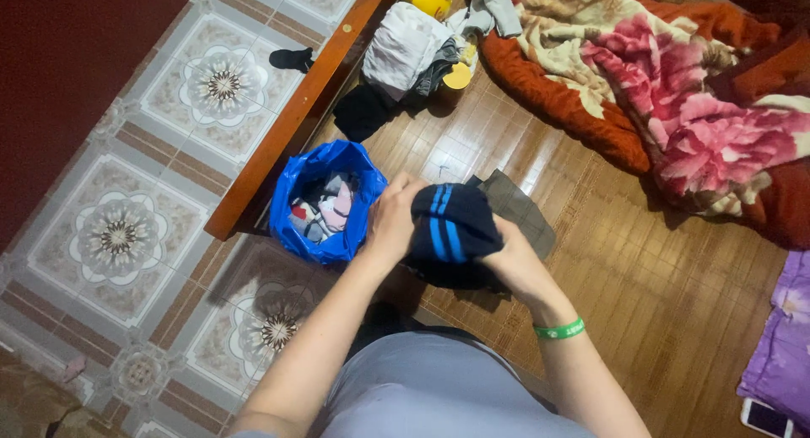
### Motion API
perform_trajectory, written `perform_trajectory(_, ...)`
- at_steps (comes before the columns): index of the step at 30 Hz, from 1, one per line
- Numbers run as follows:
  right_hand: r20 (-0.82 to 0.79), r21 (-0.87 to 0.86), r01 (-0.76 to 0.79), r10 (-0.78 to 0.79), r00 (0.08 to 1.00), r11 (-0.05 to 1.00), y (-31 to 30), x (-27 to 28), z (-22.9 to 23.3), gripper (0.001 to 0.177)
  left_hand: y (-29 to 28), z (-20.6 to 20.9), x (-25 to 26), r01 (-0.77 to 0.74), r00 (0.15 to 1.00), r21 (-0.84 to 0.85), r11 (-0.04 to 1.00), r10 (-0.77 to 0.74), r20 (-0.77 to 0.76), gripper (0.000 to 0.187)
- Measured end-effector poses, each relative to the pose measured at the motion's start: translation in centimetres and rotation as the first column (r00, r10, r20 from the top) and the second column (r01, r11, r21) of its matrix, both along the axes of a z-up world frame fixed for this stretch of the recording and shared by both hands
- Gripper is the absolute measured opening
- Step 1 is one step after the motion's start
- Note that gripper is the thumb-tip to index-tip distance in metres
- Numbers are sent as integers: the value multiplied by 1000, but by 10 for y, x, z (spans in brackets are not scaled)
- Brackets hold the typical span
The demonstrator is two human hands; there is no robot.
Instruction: The person removes a dark garment with blue stripes from a blue plastic bag, unfolds it, and folds it neatly on a wooden table. The person then removes a black sock from the bag, unfolds it, and folds it on the table.
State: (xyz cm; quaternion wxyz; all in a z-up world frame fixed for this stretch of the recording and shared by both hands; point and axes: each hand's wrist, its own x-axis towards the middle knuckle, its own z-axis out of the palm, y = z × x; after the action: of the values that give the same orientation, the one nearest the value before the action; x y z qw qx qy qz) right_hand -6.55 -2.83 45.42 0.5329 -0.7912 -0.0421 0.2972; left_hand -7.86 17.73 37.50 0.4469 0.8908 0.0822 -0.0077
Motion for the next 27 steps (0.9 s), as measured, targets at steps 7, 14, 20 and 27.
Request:
perform_trajectory(7,363,-362,130,11,932,923,-15,17,-39,38,-15,29,-11,-75,996,-152,986,67,-56,49)
perform_trajectory(14,139,160,102,-124,983,982,2,-2,-19,18,-2,3,-6,54,998,173,983,-57,14,42)
perform_trajectory(20,15,247,9,-13,1000,969,11,-3,-24,53,6,-38,4,-35,984,-172,985,64,164,34)
perform_trajectory(27,346,35,164,-166,924,986,0,3,-34,22,-15,22,-33,-11,997,-253,967,30,70,43)
